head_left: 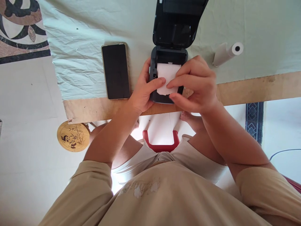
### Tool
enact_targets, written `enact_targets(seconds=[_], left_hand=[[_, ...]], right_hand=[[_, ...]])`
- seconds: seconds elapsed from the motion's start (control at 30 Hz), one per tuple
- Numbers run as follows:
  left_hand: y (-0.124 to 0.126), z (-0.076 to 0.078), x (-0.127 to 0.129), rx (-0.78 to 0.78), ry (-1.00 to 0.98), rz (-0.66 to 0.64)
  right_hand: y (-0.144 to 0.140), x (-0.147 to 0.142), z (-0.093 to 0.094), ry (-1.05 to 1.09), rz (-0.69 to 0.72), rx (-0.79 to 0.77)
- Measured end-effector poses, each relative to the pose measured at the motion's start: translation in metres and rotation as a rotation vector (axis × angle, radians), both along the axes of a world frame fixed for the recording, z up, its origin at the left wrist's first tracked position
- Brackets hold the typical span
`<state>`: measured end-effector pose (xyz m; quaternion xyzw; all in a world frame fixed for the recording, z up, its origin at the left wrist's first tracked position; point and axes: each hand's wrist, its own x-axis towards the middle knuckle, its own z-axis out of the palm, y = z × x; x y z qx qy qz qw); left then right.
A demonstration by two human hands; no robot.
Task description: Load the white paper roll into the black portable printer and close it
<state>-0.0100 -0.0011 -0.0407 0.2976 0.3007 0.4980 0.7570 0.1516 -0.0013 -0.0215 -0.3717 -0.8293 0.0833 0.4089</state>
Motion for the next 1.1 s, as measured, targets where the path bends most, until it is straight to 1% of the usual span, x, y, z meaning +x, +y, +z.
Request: enact_targets(seconds=[0.03,0.13,0.17,0.2,0.27,0.37,0.43,0.47,0.53,0.67,0.73,0.8,0.87,0.9,0.97,1.03,1.1], left_hand=[[0.000,0.000,0.000,0.004,0.011,0.000],[-0.001,0.001,0.001,0.022,0.002,-0.002],[-0.001,0.002,0.001,0.030,0.000,-0.006],[-0.002,0.003,0.001,0.036,0.003,-0.012],[-0.002,0.004,0.000,0.042,0.012,-0.032],[-0.003,0.004,0.000,0.043,0.008,-0.034],[-0.003,0.003,0.000,0.044,0.002,-0.018],[-0.003,0.002,0.000,0.041,0.006,-0.006],[-0.004,0.001,0.000,0.028,0.023,0.011],[-0.004,0.000,-0.001,0.013,0.056,0.008],[-0.004,0.001,-0.002,0.028,0.041,0.018],[-0.005,0.002,-0.003,0.039,0.026,0.031],[-0.007,0.003,-0.005,0.021,0.057,0.018],[-0.008,0.003,-0.006,0.006,0.085,0.005],[-0.009,0.004,-0.006,-0.010,0.128,-0.016],[-0.009,0.005,-0.005,0.001,0.135,-0.021],[-0.008,0.004,-0.004,0.014,0.134,-0.013]], right_hand=[[0.001,0.001,0.000,0.058,-0.031,0.007],[0.005,0.006,0.001,0.257,-0.231,-0.049],[0.007,0.007,0.002,0.327,-0.272,-0.082],[0.009,0.007,0.002,0.383,-0.278,-0.130],[0.013,0.007,0.002,0.454,-0.206,-0.278],[0.019,0.006,0.002,0.562,-0.034,-0.553],[0.021,0.006,0.002,0.675,0.033,-0.654],[0.022,0.006,0.002,0.723,0.043,-0.678],[0.023,0.007,0.000,0.767,0.013,-0.715],[0.021,0.006,-0.009,0.734,-0.054,-0.805],[0.017,0.002,-0.014,0.721,-0.003,-0.836],[0.011,-0.004,-0.017,0.690,0.110,-0.851],[0.005,-0.009,-0.020,0.659,0.197,-0.853],[0.002,-0.011,-0.020,0.643,0.209,-0.852],[-0.002,-0.013,-0.023,0.624,0.174,-0.848],[-0.003,-0.014,-0.026,0.629,0.131,-0.824],[-0.002,-0.014,-0.031,0.663,0.120,-0.808]])
